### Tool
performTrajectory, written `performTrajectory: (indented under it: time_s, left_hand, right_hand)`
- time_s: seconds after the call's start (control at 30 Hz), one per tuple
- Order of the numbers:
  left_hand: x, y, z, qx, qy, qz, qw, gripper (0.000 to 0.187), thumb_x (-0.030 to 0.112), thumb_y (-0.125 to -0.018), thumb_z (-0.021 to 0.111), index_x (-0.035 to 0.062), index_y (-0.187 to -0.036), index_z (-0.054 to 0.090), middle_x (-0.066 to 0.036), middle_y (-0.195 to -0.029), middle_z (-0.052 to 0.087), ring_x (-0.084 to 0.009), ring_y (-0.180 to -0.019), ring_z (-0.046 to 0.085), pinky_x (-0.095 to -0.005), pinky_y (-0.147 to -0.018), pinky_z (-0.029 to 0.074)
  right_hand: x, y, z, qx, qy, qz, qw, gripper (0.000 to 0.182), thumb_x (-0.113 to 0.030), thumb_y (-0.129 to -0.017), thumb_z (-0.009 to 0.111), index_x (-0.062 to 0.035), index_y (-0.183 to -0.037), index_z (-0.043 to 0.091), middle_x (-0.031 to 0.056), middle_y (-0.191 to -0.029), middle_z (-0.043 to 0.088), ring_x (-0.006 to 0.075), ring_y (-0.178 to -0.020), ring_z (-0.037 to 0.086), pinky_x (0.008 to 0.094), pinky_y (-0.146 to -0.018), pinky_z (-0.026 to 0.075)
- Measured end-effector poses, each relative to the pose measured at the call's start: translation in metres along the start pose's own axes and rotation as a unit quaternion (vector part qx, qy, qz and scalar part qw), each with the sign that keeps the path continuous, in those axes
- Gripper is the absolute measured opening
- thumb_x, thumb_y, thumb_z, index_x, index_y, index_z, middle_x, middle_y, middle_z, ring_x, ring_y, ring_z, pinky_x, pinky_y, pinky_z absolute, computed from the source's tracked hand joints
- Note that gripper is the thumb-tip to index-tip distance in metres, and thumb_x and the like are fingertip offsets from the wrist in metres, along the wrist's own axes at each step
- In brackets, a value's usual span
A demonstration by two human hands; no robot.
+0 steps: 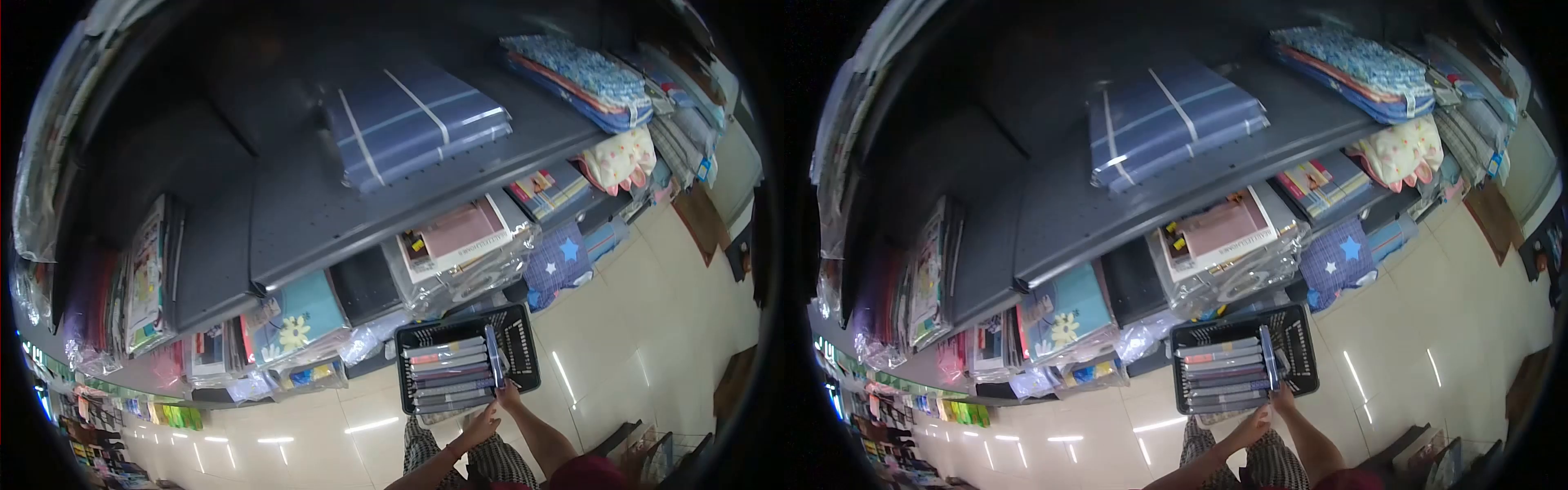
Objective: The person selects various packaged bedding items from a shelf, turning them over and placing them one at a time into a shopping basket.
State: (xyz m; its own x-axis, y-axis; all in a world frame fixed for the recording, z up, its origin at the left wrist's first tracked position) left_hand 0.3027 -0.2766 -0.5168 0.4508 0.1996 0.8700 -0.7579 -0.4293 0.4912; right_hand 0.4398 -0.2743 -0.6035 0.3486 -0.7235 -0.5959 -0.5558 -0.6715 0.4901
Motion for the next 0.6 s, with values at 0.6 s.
performTrajectory:
  time_s: [0.6]
  left_hand:
    - [0.528, 0.141, -0.356, 0.373, -0.259, 0.514, 0.727, 0.032, 0.002, -0.085, 0.054, 0.0041, -0.117, 0.055, -0.017, -0.12, 0.055, -0.0351, -0.111, 0.053, -0.0421, -0.094, 0.042]
  right_hand:
    - [-0.537, 0.105, -0.38, 0.404, -0.086, -0.482, 0.772, 0.044, -0.005, -0.08, 0.063, -0.0052, -0.123, 0.054, 0.022, -0.13, 0.048, 0.0381, -0.127, 0.042, 0.0406, -0.105, 0.035]
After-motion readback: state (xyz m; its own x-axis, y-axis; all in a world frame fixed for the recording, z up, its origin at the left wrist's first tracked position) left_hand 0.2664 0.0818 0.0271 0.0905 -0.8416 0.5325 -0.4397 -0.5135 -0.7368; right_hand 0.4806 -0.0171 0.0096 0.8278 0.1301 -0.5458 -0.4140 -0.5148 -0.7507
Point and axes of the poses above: each hand's wrist, its own y-axis away from the middle knuckle, its own z-axis out of the palm, x = y × z, the point moved 9 cm from there along -y, towards the middle knuckle
